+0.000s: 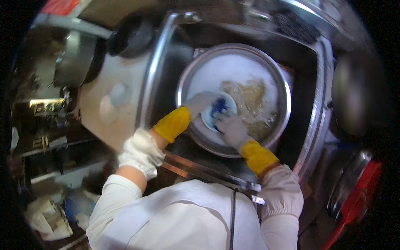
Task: The person washes multiple white bowls and plates in a soapy sink using a blue sponge, then rinses and stacks them on a nearby counter. The person handles items one at a time, scrubbing both interior and exterior surfaces before placing them aside.
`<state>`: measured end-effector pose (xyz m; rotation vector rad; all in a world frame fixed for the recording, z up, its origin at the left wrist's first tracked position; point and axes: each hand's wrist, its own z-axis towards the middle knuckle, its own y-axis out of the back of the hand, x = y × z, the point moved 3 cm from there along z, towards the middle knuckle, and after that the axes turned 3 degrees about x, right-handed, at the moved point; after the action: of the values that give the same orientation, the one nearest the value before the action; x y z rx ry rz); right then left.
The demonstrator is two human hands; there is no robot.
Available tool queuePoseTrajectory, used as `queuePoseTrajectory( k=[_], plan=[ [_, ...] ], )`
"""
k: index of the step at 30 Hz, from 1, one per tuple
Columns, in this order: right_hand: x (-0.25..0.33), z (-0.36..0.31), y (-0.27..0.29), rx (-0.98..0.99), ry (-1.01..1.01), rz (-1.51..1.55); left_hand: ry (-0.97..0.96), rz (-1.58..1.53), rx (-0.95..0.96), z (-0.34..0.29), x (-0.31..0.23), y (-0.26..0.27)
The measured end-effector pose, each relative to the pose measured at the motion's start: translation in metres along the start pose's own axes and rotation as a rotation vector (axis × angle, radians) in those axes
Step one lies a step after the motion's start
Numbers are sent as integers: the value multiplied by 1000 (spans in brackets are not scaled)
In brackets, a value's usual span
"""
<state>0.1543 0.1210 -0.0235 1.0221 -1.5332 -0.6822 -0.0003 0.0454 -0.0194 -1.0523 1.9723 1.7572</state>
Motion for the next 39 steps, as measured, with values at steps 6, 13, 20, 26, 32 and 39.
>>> queuePoseTrajectory(
  k=[6, 13, 20, 26, 32, 39],
  plan=[
    [-5, 7, 1, -399, 63, 881, 491, -555, -228, -6, -5, -19],
    [-6, -1, 10, -300, -65, 640, 663, -587, -268, 0, -12, -7],
    [6, -2, 2, -312, 83, 65, 75, -142, 36, 3, -11, -15],
    [-5, -1, 10, -541, -33, 987, 436, -436, -195, 3, 13, -27],
    [3, 1, 11, -417, 27, 471, 311, -487, -180, -6, 36, -37],
    [17, 0, 14, -379, 138, 95, 192, -450, 17, -13, 42, -49]
  ],
)
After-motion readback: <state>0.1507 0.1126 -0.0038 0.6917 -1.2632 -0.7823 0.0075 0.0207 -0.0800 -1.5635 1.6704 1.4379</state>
